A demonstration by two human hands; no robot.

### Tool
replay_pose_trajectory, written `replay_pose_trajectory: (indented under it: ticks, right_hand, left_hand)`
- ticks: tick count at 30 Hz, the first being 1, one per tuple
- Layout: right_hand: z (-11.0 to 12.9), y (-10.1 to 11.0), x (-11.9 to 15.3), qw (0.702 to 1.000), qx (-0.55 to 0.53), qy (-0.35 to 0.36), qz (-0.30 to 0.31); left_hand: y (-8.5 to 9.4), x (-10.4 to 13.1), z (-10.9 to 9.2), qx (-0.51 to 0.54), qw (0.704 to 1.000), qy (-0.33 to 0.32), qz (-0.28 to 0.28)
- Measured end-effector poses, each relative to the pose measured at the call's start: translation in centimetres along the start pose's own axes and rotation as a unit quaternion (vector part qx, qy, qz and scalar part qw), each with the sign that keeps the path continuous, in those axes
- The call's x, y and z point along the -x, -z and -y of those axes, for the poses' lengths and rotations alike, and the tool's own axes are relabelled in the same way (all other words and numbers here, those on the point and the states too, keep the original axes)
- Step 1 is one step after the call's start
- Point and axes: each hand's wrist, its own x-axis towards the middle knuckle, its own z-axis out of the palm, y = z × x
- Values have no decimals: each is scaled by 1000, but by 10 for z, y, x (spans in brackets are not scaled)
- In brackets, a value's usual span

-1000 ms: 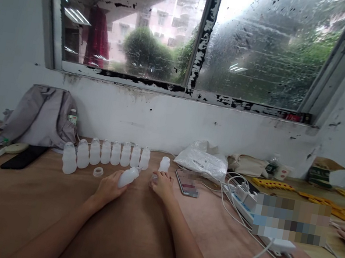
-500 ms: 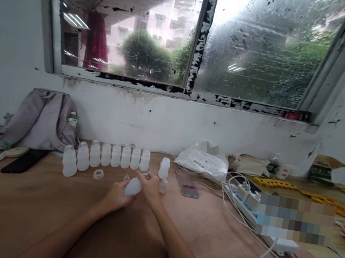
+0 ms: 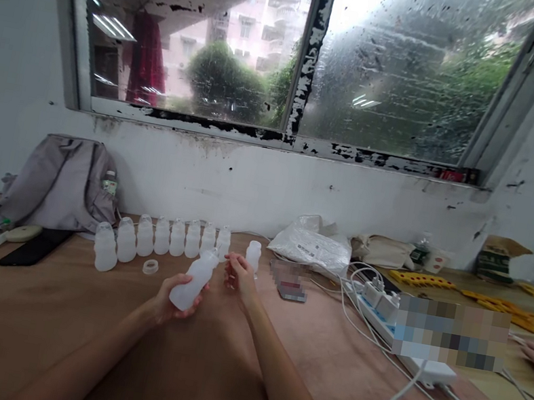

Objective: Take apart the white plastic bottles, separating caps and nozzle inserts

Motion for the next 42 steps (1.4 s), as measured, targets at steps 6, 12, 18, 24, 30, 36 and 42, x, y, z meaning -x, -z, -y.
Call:
replay_pose_trajectory:
  ticks: [6,12,18,24,30,36,42]
  right_hand:
    - [1,-7,2,1000,-8,8,3]
    - [-3,-1,-1,1000,-20,8,5]
    - [-11,11,-10,995,40,60,-74]
    - [-34,10,-8,911,394,117,39]
    - [-19,-3,-2,859,461,222,38]
    - [16,-22,-19,861,441,247,66]
    - [33,-27,-34,861,470,178,72]
  left_hand:
    - [19,-6,10,-36,998,54,2]
    - [25,-7,9,-48,995,79,24]
    - [21,-15,11,-9,999,-11,-45]
    - [38,-28,19,-174,930,-215,-244]
    - [50,-24,18,-397,824,-268,-303]
    - [37,-17,15,-470,809,-281,-216]
    - [31,-18,17,-413,842,-260,-229]
